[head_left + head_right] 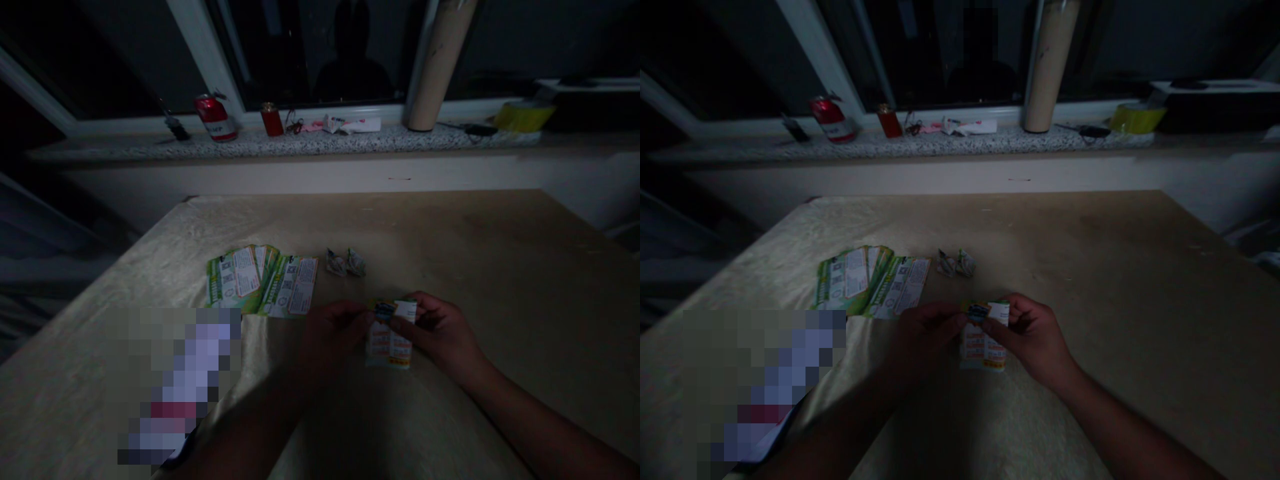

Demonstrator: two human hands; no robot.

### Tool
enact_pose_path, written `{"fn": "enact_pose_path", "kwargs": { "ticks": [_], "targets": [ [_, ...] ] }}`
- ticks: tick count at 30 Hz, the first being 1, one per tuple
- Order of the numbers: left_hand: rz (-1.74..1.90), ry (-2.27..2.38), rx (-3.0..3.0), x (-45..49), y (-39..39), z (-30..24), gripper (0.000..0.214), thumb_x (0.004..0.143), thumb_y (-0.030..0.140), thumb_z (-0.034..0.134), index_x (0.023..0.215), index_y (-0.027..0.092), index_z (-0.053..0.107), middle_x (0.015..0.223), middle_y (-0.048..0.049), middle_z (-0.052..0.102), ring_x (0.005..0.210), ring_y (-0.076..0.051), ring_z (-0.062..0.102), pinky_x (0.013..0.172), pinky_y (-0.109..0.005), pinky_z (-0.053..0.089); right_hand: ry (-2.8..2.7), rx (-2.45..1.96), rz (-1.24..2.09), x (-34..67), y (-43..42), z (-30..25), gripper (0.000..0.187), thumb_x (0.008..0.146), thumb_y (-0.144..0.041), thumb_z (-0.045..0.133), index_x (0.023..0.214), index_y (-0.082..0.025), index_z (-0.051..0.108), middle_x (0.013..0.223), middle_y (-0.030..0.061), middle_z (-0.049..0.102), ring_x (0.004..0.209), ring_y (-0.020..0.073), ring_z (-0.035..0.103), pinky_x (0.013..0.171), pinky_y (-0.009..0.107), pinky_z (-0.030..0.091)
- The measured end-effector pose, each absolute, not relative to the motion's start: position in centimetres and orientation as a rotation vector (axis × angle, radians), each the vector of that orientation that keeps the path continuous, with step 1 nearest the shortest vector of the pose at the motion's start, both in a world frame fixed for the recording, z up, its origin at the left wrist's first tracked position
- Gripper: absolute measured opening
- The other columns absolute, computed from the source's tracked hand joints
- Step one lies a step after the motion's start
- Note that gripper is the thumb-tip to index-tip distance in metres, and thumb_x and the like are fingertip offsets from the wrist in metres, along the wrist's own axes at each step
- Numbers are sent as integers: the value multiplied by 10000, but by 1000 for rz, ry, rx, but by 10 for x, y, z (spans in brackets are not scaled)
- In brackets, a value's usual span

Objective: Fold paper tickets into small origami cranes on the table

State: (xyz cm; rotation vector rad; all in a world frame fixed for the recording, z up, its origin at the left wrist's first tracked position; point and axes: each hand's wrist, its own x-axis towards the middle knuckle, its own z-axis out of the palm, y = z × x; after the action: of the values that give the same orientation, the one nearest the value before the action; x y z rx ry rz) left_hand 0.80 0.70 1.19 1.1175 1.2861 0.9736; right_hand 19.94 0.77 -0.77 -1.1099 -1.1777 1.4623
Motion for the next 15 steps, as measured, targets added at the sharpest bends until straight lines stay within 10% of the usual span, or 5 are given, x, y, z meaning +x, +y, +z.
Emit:
{"fn": "enact_pose_path", "kwargs": {
  "ticks": [15],
  "targets": [
    [974,1257,1097,8,7,11,161,769,315,751,827,170,788,810,-65,809,728,-202,752,690,-307,613,-1182,-1086,1468,200,8,-7,250,741,-366,875,776,-214,680,725,15,776,614,162,721,586,275,604]
  ]
}}
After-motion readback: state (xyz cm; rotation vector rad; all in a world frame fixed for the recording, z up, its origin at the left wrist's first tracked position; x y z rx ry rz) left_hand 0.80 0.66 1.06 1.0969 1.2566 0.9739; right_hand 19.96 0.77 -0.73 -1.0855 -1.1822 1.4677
